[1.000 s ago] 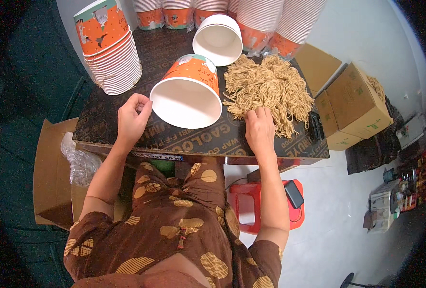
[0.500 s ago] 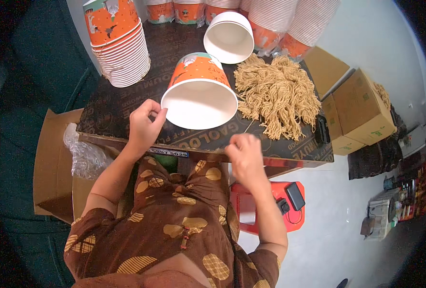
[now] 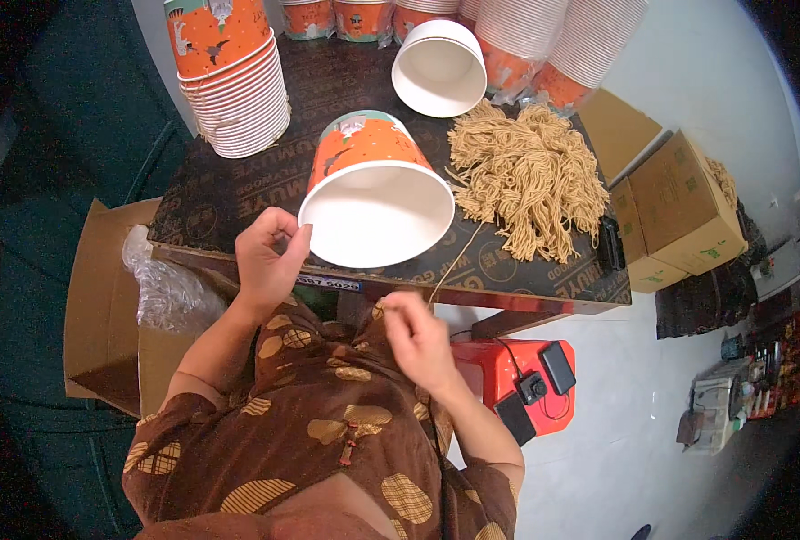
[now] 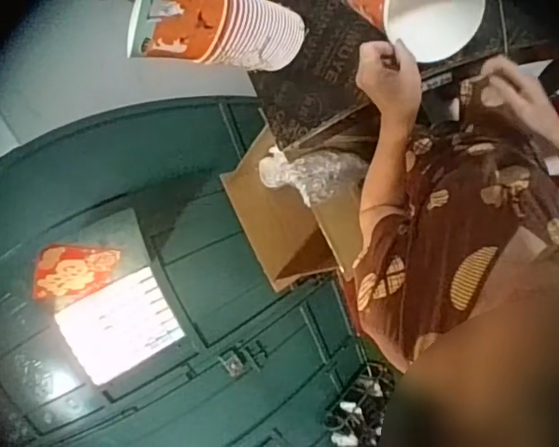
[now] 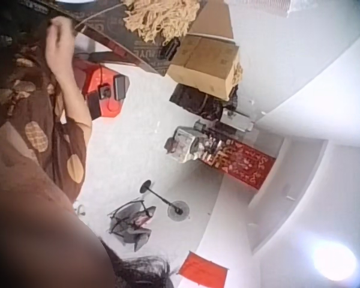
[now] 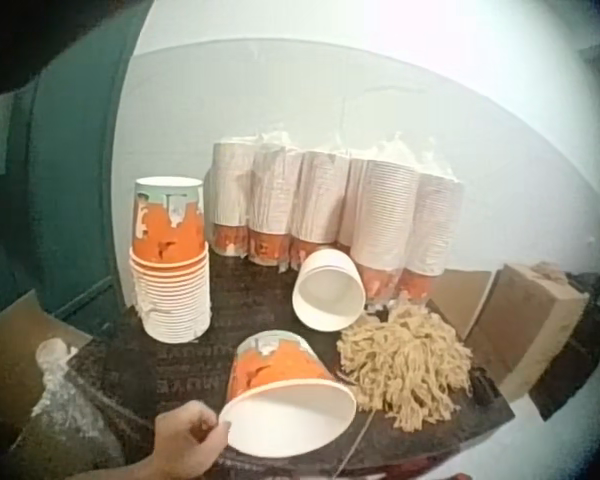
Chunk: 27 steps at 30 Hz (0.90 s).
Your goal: Attaching string handles to paper buckets by threading the string through pre-cut holes and tying knots.
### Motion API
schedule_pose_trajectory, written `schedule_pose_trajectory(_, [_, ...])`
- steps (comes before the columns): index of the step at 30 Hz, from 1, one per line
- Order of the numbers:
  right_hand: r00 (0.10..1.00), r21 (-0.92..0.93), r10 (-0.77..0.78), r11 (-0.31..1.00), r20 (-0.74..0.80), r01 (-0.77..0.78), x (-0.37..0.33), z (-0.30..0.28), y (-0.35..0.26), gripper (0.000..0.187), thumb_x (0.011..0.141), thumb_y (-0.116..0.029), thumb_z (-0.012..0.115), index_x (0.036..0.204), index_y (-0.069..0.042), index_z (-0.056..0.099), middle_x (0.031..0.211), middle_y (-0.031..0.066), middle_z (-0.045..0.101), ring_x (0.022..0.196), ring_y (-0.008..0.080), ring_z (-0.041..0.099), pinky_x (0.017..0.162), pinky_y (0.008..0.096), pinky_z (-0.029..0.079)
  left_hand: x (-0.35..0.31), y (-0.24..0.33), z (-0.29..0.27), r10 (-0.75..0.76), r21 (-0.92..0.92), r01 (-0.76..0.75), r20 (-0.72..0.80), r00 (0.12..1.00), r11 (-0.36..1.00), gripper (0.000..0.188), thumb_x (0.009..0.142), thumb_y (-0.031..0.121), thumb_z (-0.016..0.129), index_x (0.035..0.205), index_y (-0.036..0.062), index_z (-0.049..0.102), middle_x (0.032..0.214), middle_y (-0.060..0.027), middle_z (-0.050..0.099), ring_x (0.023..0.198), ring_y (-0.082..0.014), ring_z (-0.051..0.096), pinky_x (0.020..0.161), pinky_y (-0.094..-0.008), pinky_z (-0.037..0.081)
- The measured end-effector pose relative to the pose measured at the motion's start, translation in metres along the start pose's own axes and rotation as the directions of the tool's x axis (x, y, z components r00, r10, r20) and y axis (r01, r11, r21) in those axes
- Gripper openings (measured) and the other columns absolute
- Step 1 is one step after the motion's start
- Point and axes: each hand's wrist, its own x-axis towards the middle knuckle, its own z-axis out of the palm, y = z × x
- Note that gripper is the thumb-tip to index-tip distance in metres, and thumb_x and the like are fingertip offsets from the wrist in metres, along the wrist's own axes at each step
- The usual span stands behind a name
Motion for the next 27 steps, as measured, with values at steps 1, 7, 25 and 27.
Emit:
schedule_pose_trajectory(1, [0.999, 0.025, 0.024, 0.999, -0.044, -0.023, 0.003, -0.005, 0.001, 0.011, 0.095, -0.005, 0.056, 0.104, -0.001, 0.061, 0.078, -0.0044, 0.054, 0.069, 0.0035, 0.047, 0.06, 0.0199, 0.041, 0.003, 0.009, -0.003, -0.001, -0.042, 0.001, -0.013, 1.0, 0.999, 0.016, 0.082, -0.002, 0.069, 0.076, 0.002, 0.055, 0.065, -0.0013, 0.055, 0.059, -0.0059, 0.051, 0.054, -0.0228, 0.042])
schedule_pose_trajectory(7, [0.972, 0.203, 0.107, 0.977, -0.208, -0.065, 0.009, -0.01, -0.001, 0.028, 0.102, -0.023, 0.051, 0.103, 0.002, 0.064, 0.068, -0.0079, 0.045, 0.057, 0.0008, 0.033, 0.051, 0.0189, 0.026, 0.018, 0.035, -0.009, -0.024, -0.169, 0.016, -0.045, 0.999, 0.986, 0.017, 0.084, 0.0, 0.067, 0.073, 0.0012, 0.054, 0.064, 0.0015, 0.054, 0.059, -0.0034, 0.047, 0.053, -0.0212, 0.039])
schedule_pose_trajectory(25, [0.936, 0.419, 0.068, 0.904, -0.345, 0.088, 0.024, -0.029, -0.019, 0.033, 0.102, -0.029, 0.048, 0.11, 0.002, 0.056, 0.07, -0.0034, 0.049, 0.054, 0.0014, 0.033, 0.047, 0.0169, 0.024, 0.024, 0.042, -0.004, -0.037, -0.181, 0.039, 0.011, 0.999, 0.983, 0.017, 0.083, -0.003, 0.064, 0.072, 0.0015, 0.053, 0.063, 0.0003, 0.053, 0.058, -0.0027, 0.047, 0.051, -0.0218, 0.039])
schedule_pose_trajectory(27, [0.942, 0.385, 0.073, 0.921, -0.326, 0.062, 0.026, -0.03, -0.017, 0.028, 0.102, -0.026, 0.05, 0.104, 0.0, 0.058, 0.069, -0.0041, 0.05, 0.055, 0.0011, 0.034, 0.047, 0.017, 0.024, 0.022, 0.039, -0.004, 0.236, 0.005, -0.236, -0.048, 0.971, 0.972, 0.017, 0.08, -0.006, 0.064, 0.073, 0.0031, 0.052, 0.063, -0.0036, 0.052, 0.054, -0.0081, 0.049, 0.05, -0.0236, 0.039])
